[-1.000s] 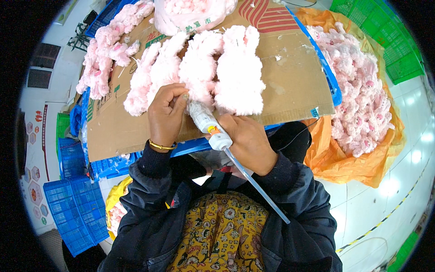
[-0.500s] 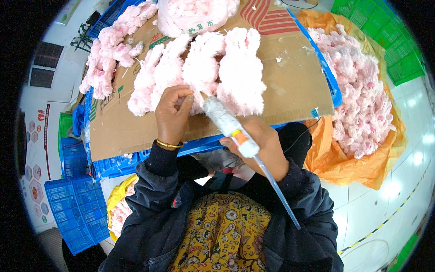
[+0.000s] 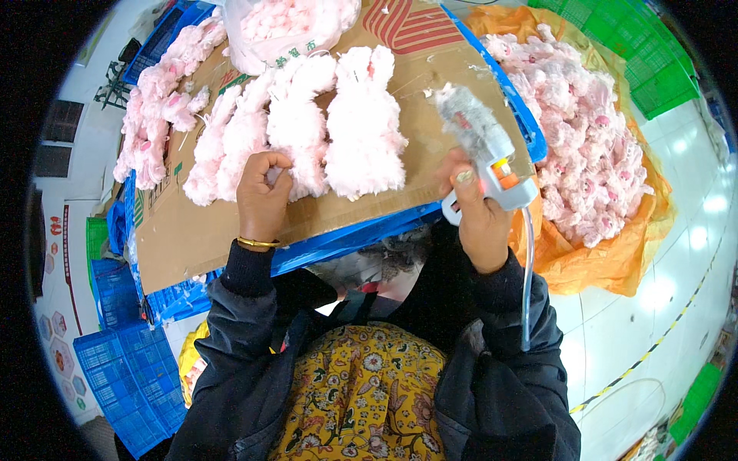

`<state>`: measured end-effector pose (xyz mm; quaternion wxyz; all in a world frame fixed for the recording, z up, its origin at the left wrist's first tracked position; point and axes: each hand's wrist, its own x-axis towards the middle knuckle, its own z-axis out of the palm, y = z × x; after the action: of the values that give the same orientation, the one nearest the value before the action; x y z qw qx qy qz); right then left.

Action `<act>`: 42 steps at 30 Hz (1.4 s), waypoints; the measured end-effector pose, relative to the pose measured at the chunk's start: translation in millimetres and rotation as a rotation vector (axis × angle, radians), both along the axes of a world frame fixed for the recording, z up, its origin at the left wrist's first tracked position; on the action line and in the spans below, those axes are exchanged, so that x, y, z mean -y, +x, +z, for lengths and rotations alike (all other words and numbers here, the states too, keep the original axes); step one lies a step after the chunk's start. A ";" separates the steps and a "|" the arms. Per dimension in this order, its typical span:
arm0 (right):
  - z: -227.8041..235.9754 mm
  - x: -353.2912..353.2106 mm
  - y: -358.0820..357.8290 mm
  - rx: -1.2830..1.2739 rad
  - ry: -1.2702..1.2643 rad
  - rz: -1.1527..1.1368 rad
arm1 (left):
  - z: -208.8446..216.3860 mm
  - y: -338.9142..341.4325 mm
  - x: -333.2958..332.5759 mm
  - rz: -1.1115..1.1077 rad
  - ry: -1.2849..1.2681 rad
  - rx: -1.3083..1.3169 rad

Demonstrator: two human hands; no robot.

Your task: The person assembles pink cotton candy bunnies by hand, using a hot glue gun to attach parts and secure them on a cardboard work surface. They repeatedly pick up bunny parts, apply glue, and press them together, then place finished units aside.

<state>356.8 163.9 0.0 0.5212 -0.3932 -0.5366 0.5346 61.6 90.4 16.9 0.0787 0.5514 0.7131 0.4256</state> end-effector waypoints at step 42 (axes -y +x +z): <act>-13.2 -63.9 8.6 0.676 0.599 -0.274 | 37.8 81.5 -9.5 -0.211 0.134 -0.056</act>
<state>365.4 227.8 -13.2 0.4735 -0.4446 -0.7501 0.1245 143.0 99.9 54.7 0.0660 0.6391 0.6231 0.4460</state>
